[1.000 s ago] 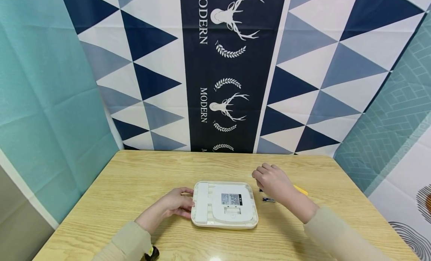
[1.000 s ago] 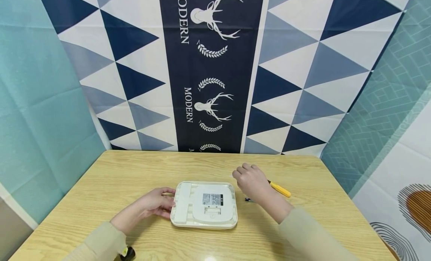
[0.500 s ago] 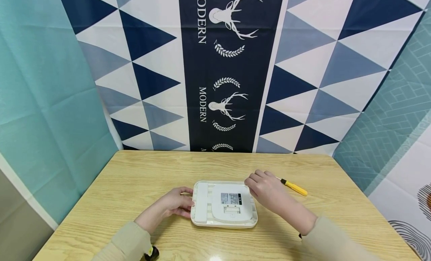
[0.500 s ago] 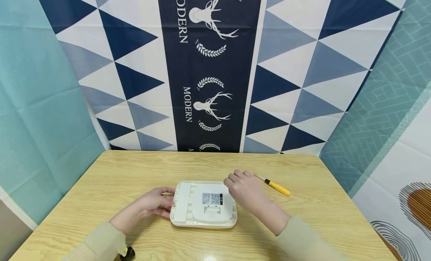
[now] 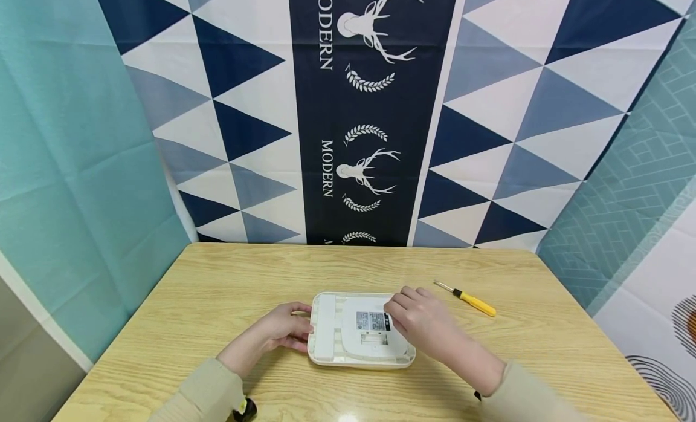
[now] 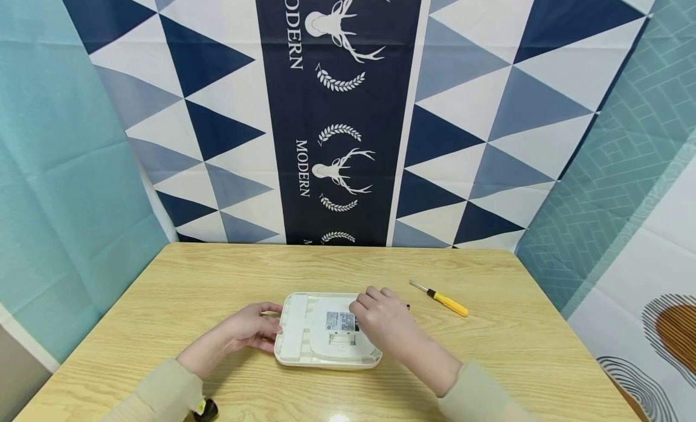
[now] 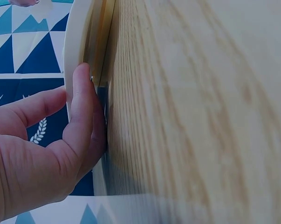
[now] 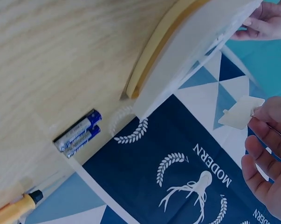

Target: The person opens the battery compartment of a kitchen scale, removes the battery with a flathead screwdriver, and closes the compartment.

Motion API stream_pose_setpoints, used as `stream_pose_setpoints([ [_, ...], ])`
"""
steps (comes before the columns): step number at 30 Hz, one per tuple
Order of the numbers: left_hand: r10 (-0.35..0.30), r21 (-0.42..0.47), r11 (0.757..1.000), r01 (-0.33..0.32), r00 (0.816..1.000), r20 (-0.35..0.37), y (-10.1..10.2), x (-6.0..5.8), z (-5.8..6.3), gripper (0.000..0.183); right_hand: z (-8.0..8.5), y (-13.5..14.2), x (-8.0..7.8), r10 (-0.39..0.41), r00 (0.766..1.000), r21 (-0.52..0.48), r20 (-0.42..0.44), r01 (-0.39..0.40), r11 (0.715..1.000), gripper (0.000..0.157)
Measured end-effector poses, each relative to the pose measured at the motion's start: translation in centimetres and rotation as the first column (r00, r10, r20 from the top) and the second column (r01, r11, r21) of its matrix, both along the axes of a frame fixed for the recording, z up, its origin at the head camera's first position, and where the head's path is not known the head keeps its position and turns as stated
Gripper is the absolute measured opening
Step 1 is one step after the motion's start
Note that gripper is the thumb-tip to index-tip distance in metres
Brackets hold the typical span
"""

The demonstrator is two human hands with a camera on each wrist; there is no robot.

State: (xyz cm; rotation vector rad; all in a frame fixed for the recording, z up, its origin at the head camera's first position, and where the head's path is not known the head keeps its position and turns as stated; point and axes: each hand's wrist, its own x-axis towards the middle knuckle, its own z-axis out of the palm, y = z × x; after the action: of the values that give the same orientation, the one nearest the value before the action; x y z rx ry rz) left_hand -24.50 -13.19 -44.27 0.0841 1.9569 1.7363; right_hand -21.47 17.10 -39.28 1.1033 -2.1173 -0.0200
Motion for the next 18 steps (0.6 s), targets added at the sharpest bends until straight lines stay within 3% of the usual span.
stream_pose_setpoints([
  [18,0.002,0.004,1.0,-0.002,1.0,-0.009,0.0,0.1,0.0,0.056,-2.1,-1.2,0.8,0.076,0.997,0.004,0.031,-0.076,0.997,0.011],
])
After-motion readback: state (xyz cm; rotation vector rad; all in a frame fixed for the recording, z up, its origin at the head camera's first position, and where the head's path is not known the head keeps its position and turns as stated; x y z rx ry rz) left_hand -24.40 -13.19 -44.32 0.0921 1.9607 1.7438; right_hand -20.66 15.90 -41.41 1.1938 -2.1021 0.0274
